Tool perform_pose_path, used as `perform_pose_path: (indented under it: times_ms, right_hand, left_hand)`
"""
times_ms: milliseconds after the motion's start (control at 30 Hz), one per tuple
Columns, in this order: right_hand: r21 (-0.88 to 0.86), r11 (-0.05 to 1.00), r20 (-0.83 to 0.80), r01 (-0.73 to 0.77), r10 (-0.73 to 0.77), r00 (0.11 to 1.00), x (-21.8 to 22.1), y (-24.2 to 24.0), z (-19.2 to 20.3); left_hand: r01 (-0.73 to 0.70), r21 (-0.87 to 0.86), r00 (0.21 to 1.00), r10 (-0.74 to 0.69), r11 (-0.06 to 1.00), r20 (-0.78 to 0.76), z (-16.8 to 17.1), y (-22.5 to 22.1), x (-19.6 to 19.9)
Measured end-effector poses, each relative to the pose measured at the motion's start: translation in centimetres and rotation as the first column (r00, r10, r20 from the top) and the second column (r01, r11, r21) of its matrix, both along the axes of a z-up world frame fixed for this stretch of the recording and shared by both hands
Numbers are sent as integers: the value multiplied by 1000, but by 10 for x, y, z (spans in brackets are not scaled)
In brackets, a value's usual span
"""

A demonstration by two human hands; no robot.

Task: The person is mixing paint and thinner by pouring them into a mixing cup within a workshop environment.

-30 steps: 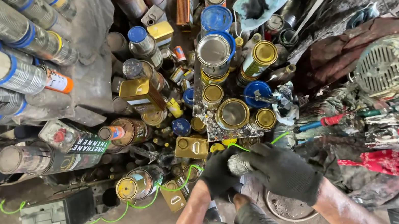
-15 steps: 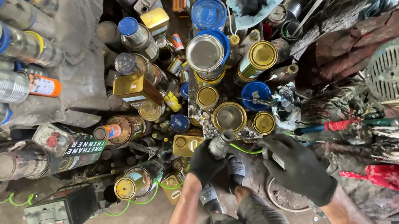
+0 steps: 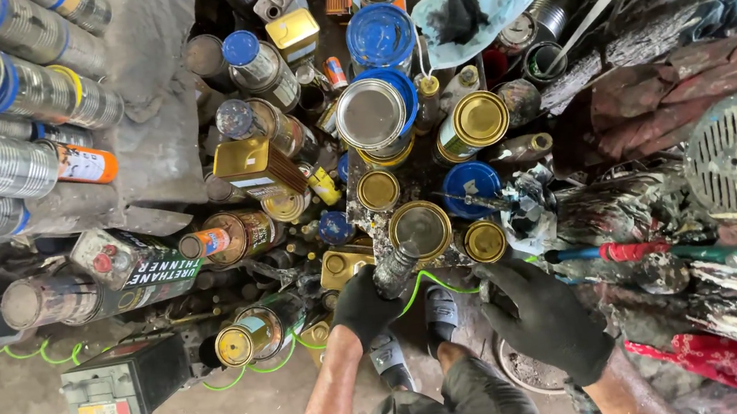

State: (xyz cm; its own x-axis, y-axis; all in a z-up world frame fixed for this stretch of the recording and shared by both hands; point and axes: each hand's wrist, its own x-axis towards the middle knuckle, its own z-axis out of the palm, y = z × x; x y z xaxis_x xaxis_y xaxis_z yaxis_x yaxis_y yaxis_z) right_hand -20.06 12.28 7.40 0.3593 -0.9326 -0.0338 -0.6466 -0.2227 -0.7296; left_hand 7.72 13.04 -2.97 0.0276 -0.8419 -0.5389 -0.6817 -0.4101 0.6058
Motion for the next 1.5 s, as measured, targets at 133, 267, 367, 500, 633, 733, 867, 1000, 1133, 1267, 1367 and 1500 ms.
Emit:
perform_pose_path:
  times_ms: [133,267,367,500,633,733,867,1000,1133,1267,1367,1500]
  right_hand:
    - [-53,998,4,-23,23,1000,-1,-7,-1]
    - [-57,998,-31,-21,19,999,-4,-11,-6]
    - [-39,999,-53,-27,25,998,-4,-12,-8]
    - [-42,998,-45,-36,34,998,-4,-13,-10]
    - [-73,997,-29,-39,37,999,-3,-13,-11]
    - [-78,996,-31,-34,32,999,-3,-12,-11]
    - [-59,998,-38,-27,25,999,-2,-11,-11]
    - [-51,998,-33,-40,38,999,0,-11,-9]
    - [-47,998,-52,-49,46,998,2,-10,-10]
    - [-39,998,-68,-53,50,996,5,-10,-5]
    - [-38,998,-66,-51,49,997,6,-10,-4]
    - [-48,998,-63,-43,40,997,6,-9,-6]
  left_hand:
    - [14,15,999,-14,1000,39,2,0,0]
    - [9,15,999,-10,1000,47,11,-2,-1]
    - [9,31,998,-11,999,56,14,-3,-1]
    - [15,30,998,-17,999,62,9,0,0]
    - [22,49,998,-25,999,63,15,0,-2]
    - [22,91,999,-27,996,48,19,0,-4]
    - [25,73,999,-28,997,34,16,2,-4]
    - [26,77,997,-31,997,65,15,1,-3]
    - [20,72,997,-26,997,74,16,0,-2]
    - [11,44,998,-13,999,56,12,3,1]
    - [12,48,998,-15,999,62,13,2,2]
    - [33,63,995,-38,997,90,16,1,2]
